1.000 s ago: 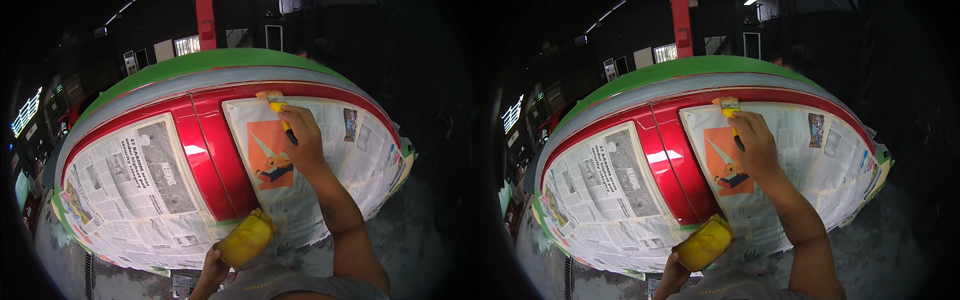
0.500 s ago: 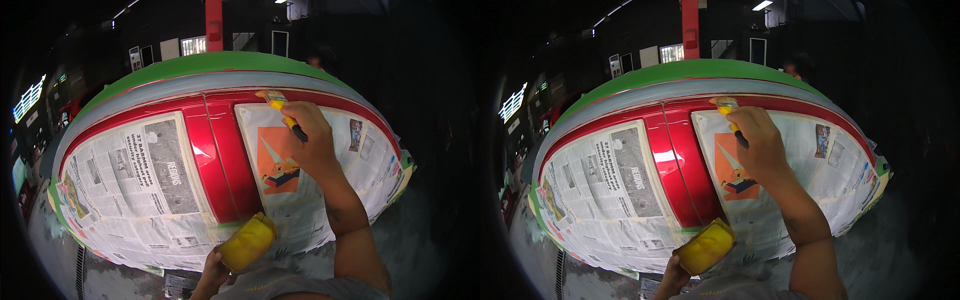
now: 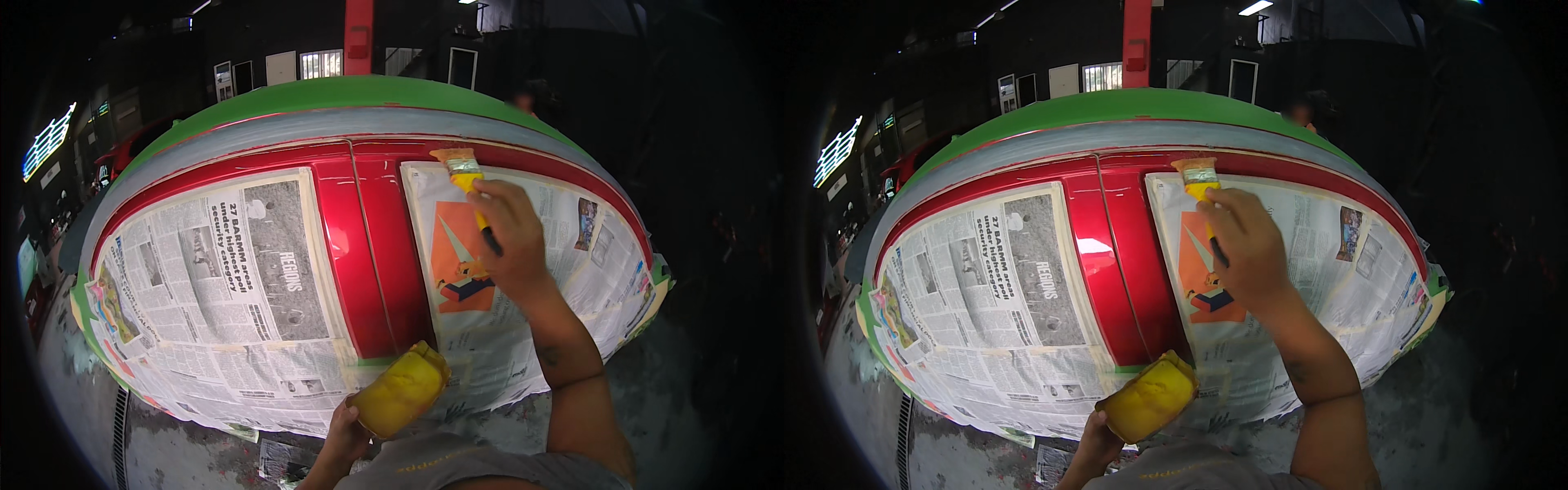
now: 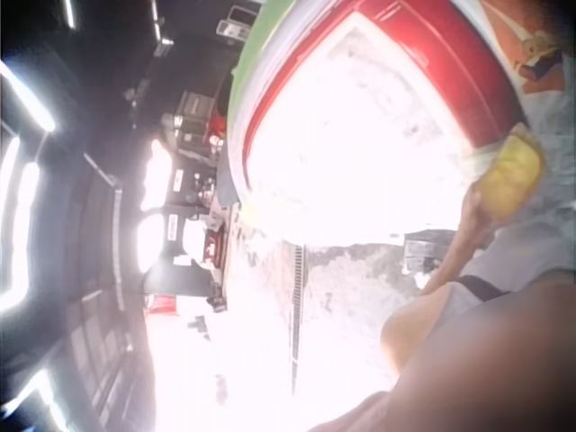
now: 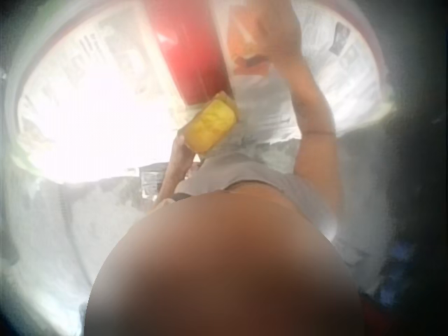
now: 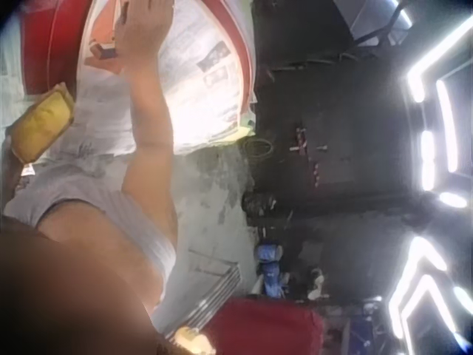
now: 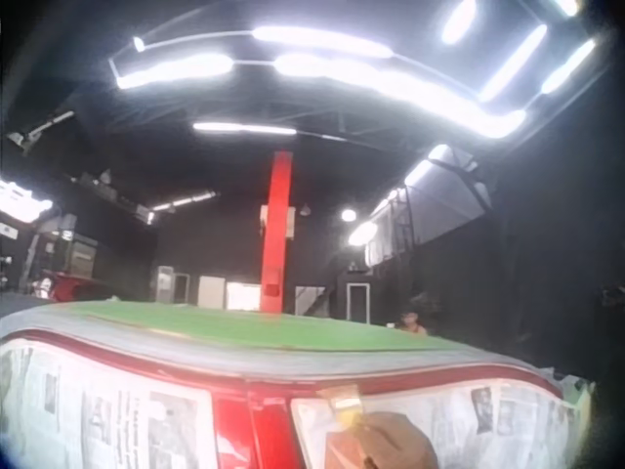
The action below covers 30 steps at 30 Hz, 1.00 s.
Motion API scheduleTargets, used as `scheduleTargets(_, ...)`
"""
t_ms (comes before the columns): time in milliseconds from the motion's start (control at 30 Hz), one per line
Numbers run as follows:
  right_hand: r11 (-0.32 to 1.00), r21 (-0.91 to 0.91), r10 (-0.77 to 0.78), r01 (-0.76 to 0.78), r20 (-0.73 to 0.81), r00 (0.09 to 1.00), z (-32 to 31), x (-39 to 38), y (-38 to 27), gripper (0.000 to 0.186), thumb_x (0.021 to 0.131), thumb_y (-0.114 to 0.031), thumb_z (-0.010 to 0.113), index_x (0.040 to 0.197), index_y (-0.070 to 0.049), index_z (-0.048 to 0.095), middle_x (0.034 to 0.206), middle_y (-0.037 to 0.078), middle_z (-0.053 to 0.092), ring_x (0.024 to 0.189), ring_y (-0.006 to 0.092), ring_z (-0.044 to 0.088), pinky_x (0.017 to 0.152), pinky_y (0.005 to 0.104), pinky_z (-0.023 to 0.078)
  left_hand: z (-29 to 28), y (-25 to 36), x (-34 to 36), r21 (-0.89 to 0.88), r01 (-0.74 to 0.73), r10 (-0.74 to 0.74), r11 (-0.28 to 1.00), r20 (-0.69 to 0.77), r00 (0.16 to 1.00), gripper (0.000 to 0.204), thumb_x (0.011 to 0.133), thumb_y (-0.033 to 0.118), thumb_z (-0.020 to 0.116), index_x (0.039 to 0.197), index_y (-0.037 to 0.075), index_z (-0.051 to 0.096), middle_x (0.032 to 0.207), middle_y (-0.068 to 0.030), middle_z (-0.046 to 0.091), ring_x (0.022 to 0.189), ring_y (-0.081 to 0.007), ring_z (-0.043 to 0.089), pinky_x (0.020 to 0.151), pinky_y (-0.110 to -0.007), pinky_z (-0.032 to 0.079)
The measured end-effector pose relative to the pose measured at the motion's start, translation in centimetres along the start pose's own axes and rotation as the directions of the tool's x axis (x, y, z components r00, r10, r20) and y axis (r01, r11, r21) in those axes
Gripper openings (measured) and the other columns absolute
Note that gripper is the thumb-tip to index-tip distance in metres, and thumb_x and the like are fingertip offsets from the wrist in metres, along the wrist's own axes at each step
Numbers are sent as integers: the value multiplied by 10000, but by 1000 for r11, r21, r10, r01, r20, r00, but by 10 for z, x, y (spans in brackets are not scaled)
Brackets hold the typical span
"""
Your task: The person paints a red stripe on a car's rear section using a small brush and a yellow paint container. The car is masked with newspaper and green tape. The person repeatedly dips the brush into the container and applies paint along the edge of the red stripe.
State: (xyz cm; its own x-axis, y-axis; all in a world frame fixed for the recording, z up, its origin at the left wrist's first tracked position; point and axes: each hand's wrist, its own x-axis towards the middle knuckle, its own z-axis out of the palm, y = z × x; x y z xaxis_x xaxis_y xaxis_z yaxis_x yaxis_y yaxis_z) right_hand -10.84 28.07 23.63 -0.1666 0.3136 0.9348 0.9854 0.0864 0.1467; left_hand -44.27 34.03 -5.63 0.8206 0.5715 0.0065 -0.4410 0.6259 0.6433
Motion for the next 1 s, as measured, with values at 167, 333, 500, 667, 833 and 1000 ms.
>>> scheduleTargets(167,999,-47,-25,27,44,999,26,-20,0,404,828,138,712,1216,26,732,1293,214,724,1168,432,730,999,483,619,-5,3,1,11,20,-20,1000,-42,999,867,938,503,855,1513,-65,542,1363,-151,706,1172,-260,736,923,-416,647)
scheduleTargets(333,998,54,44,-40,-76,996,11,-5,3,374,850,161,703,1198,23,716,1277,212,731,1152,423,733,986,472,618,-11,6,3,10,38,-38,999,4,999,897,929,516,869,1528,-58,528,1418,-156,680,1243,-270,707,974,-441,630)
scheduleTargets(500,995,54,74,-81,120,990,7,31,2,360,872,166,693,1196,9,701,1214,190,740,1111,417,732,953,457,614,-9,5,3,21,48,-47,999,-34,998,911,924,519,875,1529,-66,525,1425,-154,678,1268,-268,697,1010,-430,616)
scheduleTargets(667,990,130,40,-55,115,993,4,57,-10,332,889,132,702,1191,-6,704,1173,177,734,1095,416,719,939,452,608,-6,6,2,9,62,-62,998,-8,998,905,926,521,871,1522,-67,529,1404,-156,689,1263,-263,698,1043,-426,595)
scheduleTargets(833,995,88,18,-34,178,984,14,66,-28,316,900,116,699,1188,-13,706,1170,175,734,1091,414,716,927,474,605,-12,4,2,-23,52,-52,998,-6,999,879,930,513,868,1510,-58,538,1363,-142,702,1208,-247,718,992,-401,614)
scheduleTargets(1000,997,72,23,-41,227,974,20,65,-33,317,896,111,708,1181,-27,710,1169,168,737,1093,415,720,925,485,603,-18,2,-3,-19,41,-41,999,-24,999,834,931,501,871,1476,-51,562,1306,-127,716,1149,-225,732,912,-377,630)
